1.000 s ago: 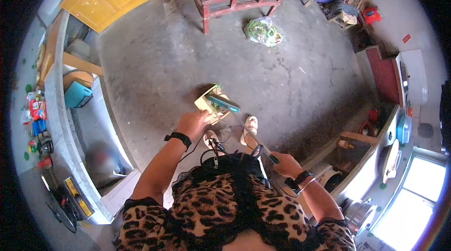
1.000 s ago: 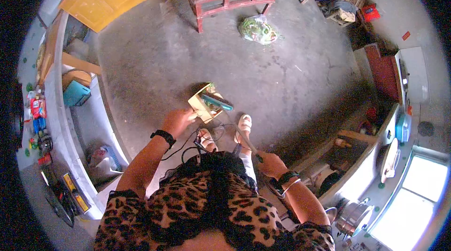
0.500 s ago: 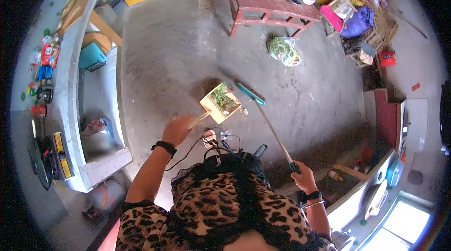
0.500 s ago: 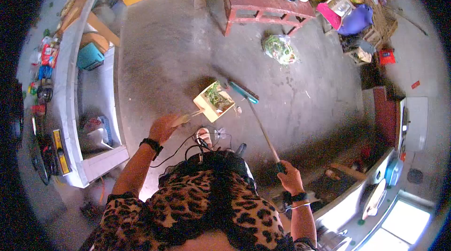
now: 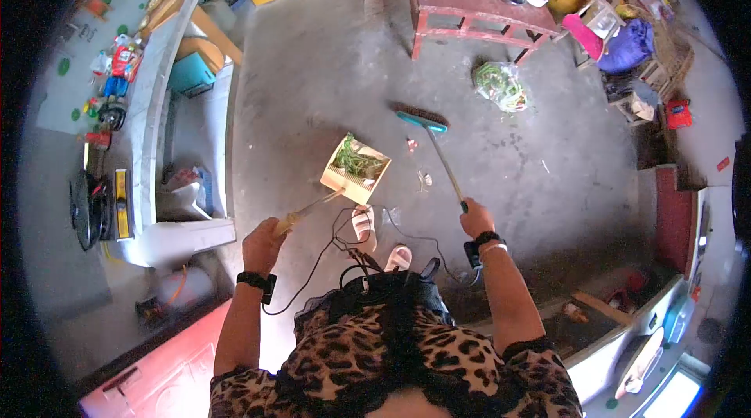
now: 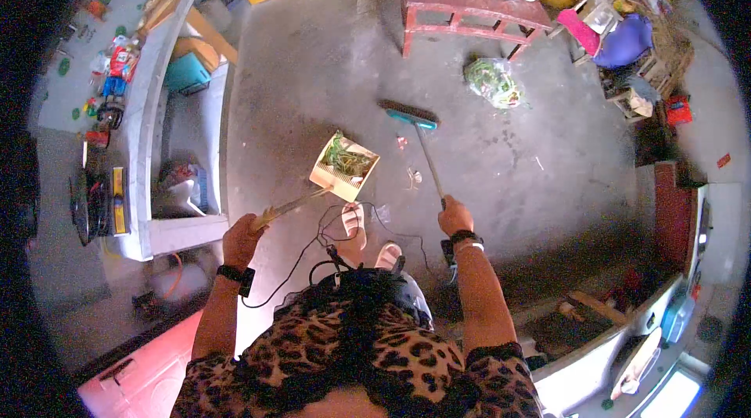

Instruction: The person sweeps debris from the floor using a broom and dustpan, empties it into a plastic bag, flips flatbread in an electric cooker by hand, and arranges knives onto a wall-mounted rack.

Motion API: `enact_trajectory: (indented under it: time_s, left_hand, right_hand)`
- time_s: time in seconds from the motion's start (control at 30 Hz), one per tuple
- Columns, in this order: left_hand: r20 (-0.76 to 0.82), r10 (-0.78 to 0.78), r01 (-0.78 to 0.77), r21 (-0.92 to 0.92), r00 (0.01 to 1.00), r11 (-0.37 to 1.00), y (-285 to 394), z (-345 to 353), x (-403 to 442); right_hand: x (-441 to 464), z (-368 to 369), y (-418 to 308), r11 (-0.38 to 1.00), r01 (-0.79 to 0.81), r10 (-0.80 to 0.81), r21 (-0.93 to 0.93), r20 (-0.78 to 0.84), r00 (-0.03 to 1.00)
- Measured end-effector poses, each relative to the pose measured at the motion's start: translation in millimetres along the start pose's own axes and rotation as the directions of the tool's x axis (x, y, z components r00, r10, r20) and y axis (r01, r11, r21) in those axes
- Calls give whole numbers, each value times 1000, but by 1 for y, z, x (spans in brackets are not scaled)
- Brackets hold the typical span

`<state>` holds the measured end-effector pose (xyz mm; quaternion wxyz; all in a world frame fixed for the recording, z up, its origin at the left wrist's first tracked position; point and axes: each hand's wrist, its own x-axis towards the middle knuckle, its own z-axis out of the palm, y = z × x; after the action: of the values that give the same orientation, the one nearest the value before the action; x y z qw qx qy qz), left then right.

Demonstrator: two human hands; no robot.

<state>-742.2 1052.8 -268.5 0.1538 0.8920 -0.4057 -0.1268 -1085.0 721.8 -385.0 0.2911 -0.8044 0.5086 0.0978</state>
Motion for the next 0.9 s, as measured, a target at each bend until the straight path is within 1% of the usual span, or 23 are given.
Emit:
enact_trajectory:
  time_s: [0.03,0.07,0.13,0.17,0.2,0.27,0.33,0.37,0.4,0.43,0.47,0.53,0.57,0.6,0.67,0.7,0.77,0.87,0.9]
  left_hand:
    - [-23,-40,41,45,999,998,1,-1,-11]
    - [-14,-48,48,58,999,997,4,-3,-22]
    - [-64,-107,107,-6,992,994,11,-5,-40]
    - [-50,-88,90,42,995,995,10,-6,-46]
    - [-46,-88,90,40,995,995,11,-6,-54]
    - [-109,-40,42,14,993,999,16,-7,-65]
    - [-108,-24,26,18,994,1000,11,-3,-73]
    - [-100,-11,14,28,995,1000,7,-1,-77]
    - [-99,-7,9,25,995,1000,3,0,-78]
    - [-36,-15,17,55,999,998,-3,1,-80]
    - [29,-26,23,86,999,996,-7,0,-82]
    - [46,5,-8,59,999,998,-9,0,-86]
    - [55,34,-35,30,998,999,-11,0,-86]
    - [58,41,-42,30,997,999,-12,1,-86]
    - [165,125,-142,95,978,985,-17,7,-87]
    - [201,105,-143,182,974,973,-21,14,-86]
    - [237,139,-180,160,962,971,-22,15,-88]
    - [292,185,-225,111,938,968,-32,16,-95]
    - [308,205,-239,80,929,968,-33,17,-95]
  right_hand:
    - [4,5,3,998,10,-8,-61,31,999]
    - [2,11,8,999,12,-10,-52,46,999]
    - [-7,16,21,990,66,-60,-125,51,997]
    - [-20,8,19,985,5,20,-174,145,989]
    - [-31,12,29,984,2,25,-176,147,989]
    - [-60,14,51,982,128,-107,-137,147,983]
    - [-94,-2,60,985,103,-74,-135,201,977]
    - [-112,-12,66,986,98,-70,-137,198,978]
    - [-129,-24,72,996,82,-76,-30,164,984]
    - [-145,-32,75,994,69,-79,79,130,988]
    - [-162,-39,73,995,63,-73,81,130,989]
    - [-189,-46,70,955,-97,72,282,98,993]
    - [-193,-32,81,963,64,-51,262,-55,997]
    - [-190,-22,83,963,58,-45,265,-58,997]
    - [-178,-3,87,990,-115,115,78,1,993]
    - [-166,11,91,989,-119,119,83,0,993]
    - [-142,40,98,985,-85,108,150,-155,982]
    - [-127,60,86,983,-126,146,133,-148,978]
    - [-126,74,94,983,-131,150,130,-147,978]
